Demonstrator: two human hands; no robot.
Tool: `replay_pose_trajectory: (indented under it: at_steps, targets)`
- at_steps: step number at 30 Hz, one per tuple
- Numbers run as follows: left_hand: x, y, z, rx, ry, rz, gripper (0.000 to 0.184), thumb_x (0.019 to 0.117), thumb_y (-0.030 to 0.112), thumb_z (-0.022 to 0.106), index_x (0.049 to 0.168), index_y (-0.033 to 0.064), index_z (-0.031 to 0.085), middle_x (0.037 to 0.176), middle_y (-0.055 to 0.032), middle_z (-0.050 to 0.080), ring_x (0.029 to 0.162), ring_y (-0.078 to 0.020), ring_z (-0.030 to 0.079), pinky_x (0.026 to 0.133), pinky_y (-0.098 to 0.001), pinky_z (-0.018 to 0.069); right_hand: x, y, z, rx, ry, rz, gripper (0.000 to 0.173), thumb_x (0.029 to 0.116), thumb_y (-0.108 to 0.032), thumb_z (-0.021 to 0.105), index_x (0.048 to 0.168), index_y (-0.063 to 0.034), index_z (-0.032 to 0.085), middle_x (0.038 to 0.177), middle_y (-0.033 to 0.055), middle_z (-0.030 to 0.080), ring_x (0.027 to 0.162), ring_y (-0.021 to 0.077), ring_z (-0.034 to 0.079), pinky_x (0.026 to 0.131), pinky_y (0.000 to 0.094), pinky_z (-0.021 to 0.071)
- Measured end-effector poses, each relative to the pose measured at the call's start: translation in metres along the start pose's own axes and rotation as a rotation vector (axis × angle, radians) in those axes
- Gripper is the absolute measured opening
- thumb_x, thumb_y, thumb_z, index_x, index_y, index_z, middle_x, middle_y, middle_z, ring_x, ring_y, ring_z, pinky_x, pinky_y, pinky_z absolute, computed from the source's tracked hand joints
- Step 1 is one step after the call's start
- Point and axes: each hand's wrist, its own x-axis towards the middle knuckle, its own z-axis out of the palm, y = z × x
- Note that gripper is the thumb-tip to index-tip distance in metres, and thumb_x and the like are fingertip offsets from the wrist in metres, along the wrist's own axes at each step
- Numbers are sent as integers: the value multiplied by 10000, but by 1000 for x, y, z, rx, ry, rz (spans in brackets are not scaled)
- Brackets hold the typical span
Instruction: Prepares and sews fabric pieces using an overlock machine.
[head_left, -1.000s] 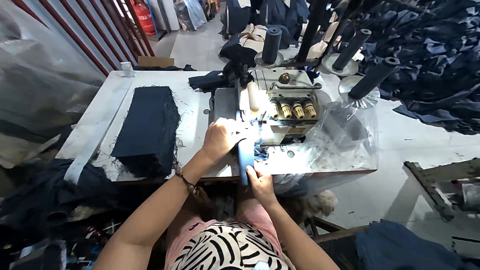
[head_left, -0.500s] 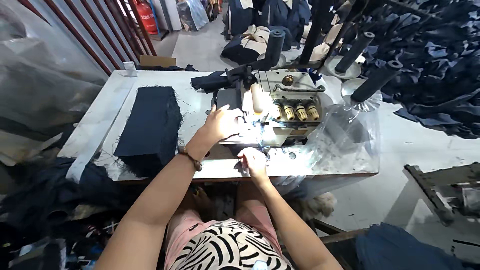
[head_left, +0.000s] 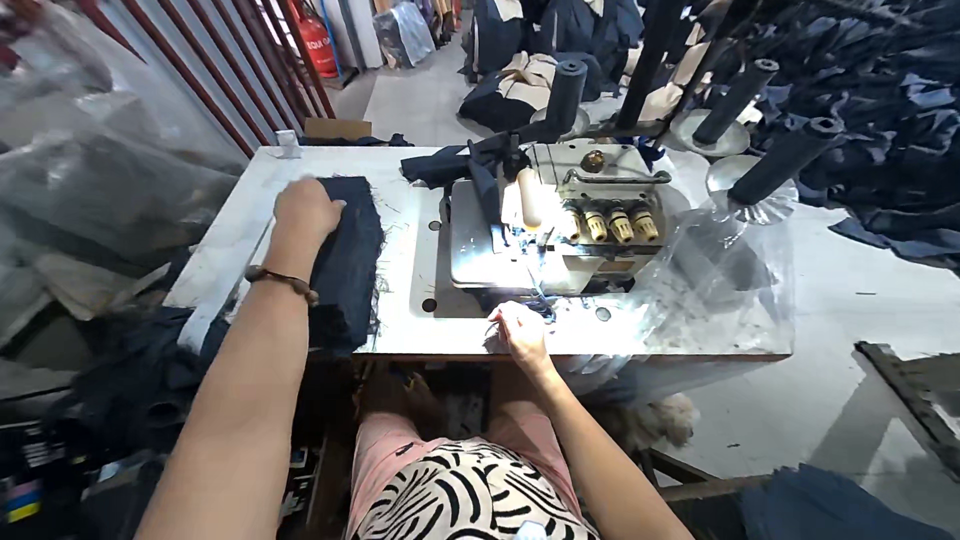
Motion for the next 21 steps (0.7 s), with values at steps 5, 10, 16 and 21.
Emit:
replay_pose_trajectory:
  at_steps: [5, 10, 16, 21]
  targets:
    - [2, -15, 10, 12, -30, -23, 390, 1086, 239, 495, 1227, -101, 625, 1254, -394, 598, 1233, -576, 554, 991, -748, 408, -2, -2, -2, 4, -31, 27, 313, 1014, -86, 449, 848, -13, 705, 634, -83, 567, 544, -57, 492, 551, 135, 445]
    - [-31, 11, -13, -69, 61, 151, 286, 1055, 97, 513, 1230, -122, 570, 1159, -395, 616, 1137, -579, 596, 942, -734, 446, -1, -4, -5, 17, -52, 47, 271, 1007, -73, 483, 862, 3, 698, 672, -61, 606, 569, -51, 524, 571, 138, 470]
    - [-148, 75, 24, -145, -256, 809, 556, 888, -6, 672, 1422, 121, 589, 1081, -206, 674, 958, -376, 680, 816, -573, 568, -13, -14, 2, 357, -197, 52, 595, 925, -635, 584, 1073, -72, 708, 1272, 18, 648, 1191, 90, 585, 1013, 322, 496]
    - [-147, 82, 57, -392, -300, 1034, 103, 949, 87, 665, 983, -6, 693, 915, -123, 674, 818, -216, 672, 752, -400, 578, -37, -65, 1, 406, -208, 330, 162, 887, -130, 658, 1020, -41, 688, 900, -68, 729, 846, -16, 681, 820, 219, 580]
